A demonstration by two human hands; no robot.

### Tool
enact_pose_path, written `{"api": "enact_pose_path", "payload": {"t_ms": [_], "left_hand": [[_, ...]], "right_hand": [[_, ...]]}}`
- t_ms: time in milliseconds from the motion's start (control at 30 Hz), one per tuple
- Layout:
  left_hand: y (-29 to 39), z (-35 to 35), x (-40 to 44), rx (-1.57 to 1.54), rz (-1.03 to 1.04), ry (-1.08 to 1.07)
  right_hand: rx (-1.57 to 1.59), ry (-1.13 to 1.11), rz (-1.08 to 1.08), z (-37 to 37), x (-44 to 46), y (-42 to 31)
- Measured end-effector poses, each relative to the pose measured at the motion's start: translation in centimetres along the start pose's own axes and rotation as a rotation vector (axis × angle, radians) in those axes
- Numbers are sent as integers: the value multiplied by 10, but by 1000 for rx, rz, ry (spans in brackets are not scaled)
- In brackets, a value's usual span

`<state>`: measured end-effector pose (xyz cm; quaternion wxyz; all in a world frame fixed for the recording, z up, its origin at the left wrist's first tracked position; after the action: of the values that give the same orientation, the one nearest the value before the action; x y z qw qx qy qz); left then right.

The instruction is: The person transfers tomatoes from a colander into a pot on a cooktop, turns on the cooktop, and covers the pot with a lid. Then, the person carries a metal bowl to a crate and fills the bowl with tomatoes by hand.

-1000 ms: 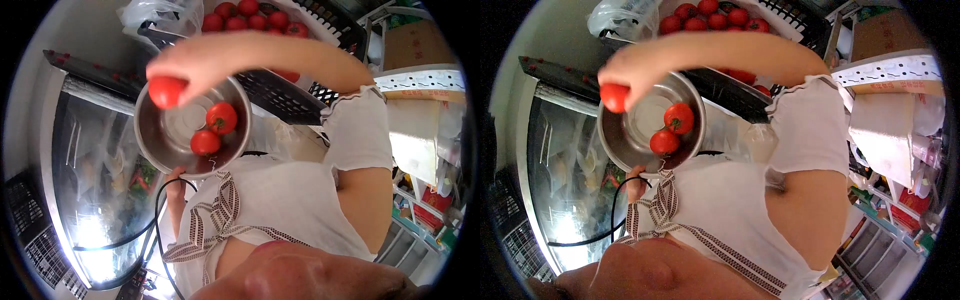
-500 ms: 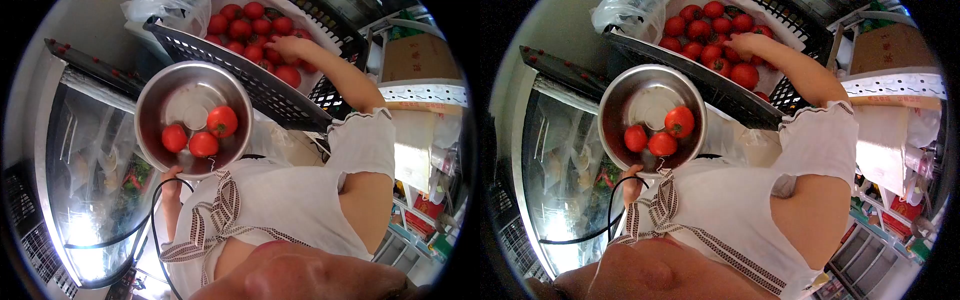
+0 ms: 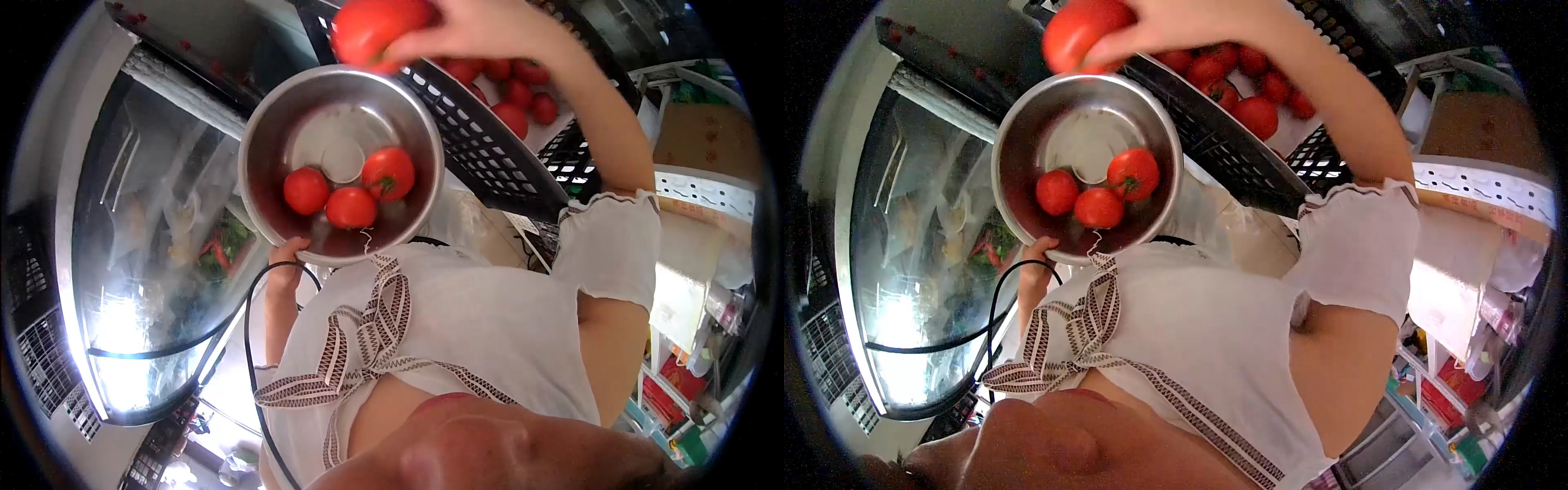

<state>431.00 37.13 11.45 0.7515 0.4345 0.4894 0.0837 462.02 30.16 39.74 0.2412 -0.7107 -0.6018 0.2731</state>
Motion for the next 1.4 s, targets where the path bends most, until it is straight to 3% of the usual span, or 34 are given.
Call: {"api": "enact_pose_path", "payload": {"t_ms": [67,100,200,233,267,333,367,400,467,600,700,767,800,833,867,933,1000,1067,1167,1200,1233,1300,1333,1367,1400], "left_hand": [[-10,-9,7,47,-19,-44],[0,2,-1,20,11,-30],[-7,-7,3,52,-13,-41],[-6,-4,3,44,-6,-42],[-4,0,2,39,17,-23],[-1,2,1,33,44,-8],[-3,2,2,41,18,-13],[-4,1,2,50,-8,-18],[-4,-4,1,128,-49,-26],[-11,-4,3,50,-50,-6],[-4,0,2,34,-38,29],[-8,-4,-1,34,-39,49],[-9,-6,1,41,-42,31],[-10,-6,3,49,-43,10],[-9,-6,2,52,-49,9],[-8,-2,-2,36,-72,-43],[-10,-2,-1,23,-73,-52],[-6,2,-4,10,-69,-61],[3,6,-10,1,-25,-22],[-4,0,-5,11,-39,-39],[-10,-3,-1,21,-53,-57],[-16,-5,4,6,-54,-44],[-18,-7,5,-2,-58,-28],[-19,-7,6,-5,-57,-28],[-21,-9,6,16,-66,-18]], "right_hand": [[-131,-261,-15,25,5,-28],[-146,-134,-183,22,6,-35],[-126,148,49,-11,33,4],[-275,182,167,-27,42,29],[-455,338,-43,-38,47,59],[-677,210,168,-33,74,154],[-591,0,-69,-15,67,135],[-576,172,45,-13,74,181],[-649,73,278,22,91,234],[-757,39,304,38,87,230],[-726,88,145,17,79,211],[-14,135,2,-14,58,156],[62,145,7,-27,53,153],[187,99,144,-35,40,124],[232,239,98,-47,32,113],[726,-28,-95,-31,23,63],[243,-40,-191,-18,16,17],[224,-211,-303,15,16,-8],[129,-91,-456,17,25,0],[217,-69,-251,8,32,17],[96,42,-155,-10,32,36],[-32,301,-102,-37,33,86],[-247,318,46,-43,32,113],[-357,355,5,-40,33,152],[-135,156,419,-24,50,264]]}}
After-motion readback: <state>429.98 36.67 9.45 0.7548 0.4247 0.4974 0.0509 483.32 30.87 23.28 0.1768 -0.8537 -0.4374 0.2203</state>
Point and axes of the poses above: each hand's wrist, its own x-axis towards the middle knuckle, its own z-axis out of the palm, y = z × x, the point moved 7 cm from there along x, towards the middle knuckle, and after that the axes turned 10 degrees about x, right-handed, at the moved point
